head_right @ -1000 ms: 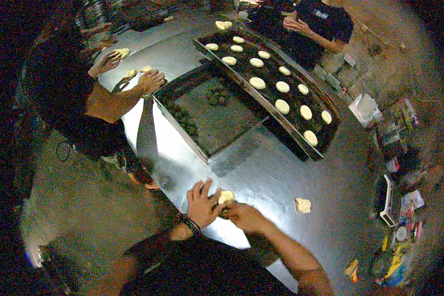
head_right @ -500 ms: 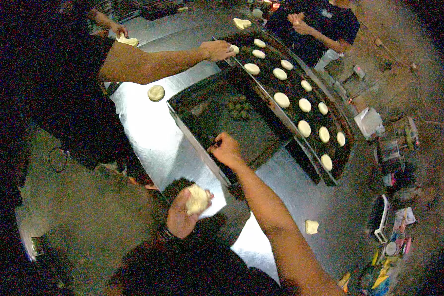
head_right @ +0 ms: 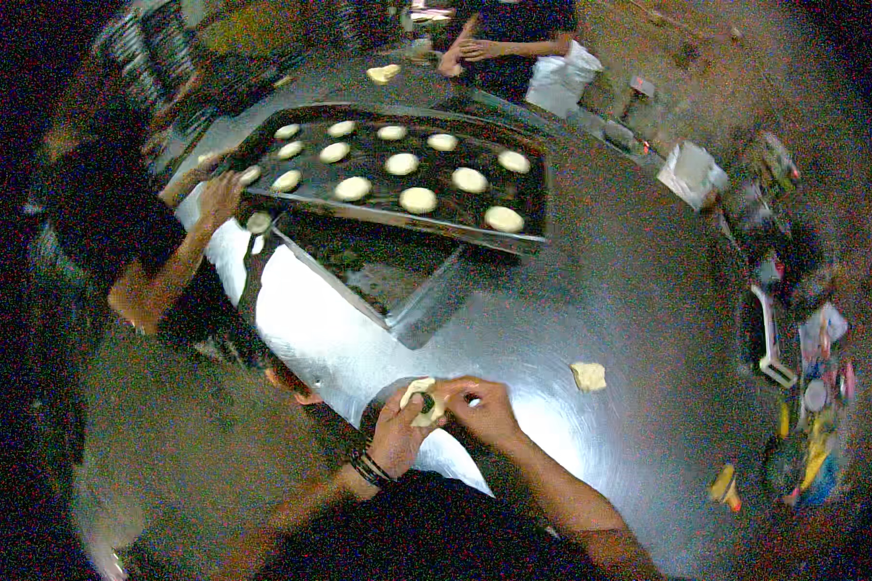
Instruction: The person repeatedly takes small dough pieces and dark filling balls, wraps the dough around the filling, and places the formed buns onto a metal baking tray. The person also briefly uses a brush to apply liquid to the table surface.
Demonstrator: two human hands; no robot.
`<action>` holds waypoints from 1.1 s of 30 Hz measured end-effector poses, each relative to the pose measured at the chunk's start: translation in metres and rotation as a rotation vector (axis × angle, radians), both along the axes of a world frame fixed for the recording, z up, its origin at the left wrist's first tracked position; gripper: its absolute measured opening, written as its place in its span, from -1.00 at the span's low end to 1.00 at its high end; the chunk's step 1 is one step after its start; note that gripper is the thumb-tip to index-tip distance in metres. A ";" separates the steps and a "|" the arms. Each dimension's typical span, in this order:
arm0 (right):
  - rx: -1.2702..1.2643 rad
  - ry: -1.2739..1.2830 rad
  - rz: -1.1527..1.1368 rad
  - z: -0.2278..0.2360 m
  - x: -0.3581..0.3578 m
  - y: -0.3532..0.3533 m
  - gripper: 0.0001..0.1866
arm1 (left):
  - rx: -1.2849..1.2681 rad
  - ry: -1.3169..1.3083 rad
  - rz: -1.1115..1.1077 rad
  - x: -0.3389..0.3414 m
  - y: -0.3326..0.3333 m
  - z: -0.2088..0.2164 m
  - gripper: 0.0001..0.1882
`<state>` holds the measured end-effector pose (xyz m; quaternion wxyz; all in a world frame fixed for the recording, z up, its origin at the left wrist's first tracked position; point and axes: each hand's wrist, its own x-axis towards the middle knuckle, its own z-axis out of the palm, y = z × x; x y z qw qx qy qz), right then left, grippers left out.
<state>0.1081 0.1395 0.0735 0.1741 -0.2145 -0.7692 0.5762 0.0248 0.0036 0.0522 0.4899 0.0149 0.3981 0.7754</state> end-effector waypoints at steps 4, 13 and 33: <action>-0.048 -0.081 -0.119 -0.004 0.031 0.008 -0.80 | -0.002 0.247 -0.143 0.028 0.010 0.005 -0.62; 0.502 0.079 0.042 0.014 0.051 0.004 -0.73 | -0.356 0.370 -0.052 0.054 0.030 -0.008 -0.53; 0.059 -0.394 0.156 -0.037 0.034 0.015 -0.61 | 0.067 1.530 -0.544 -0.047 0.032 -0.042 -0.91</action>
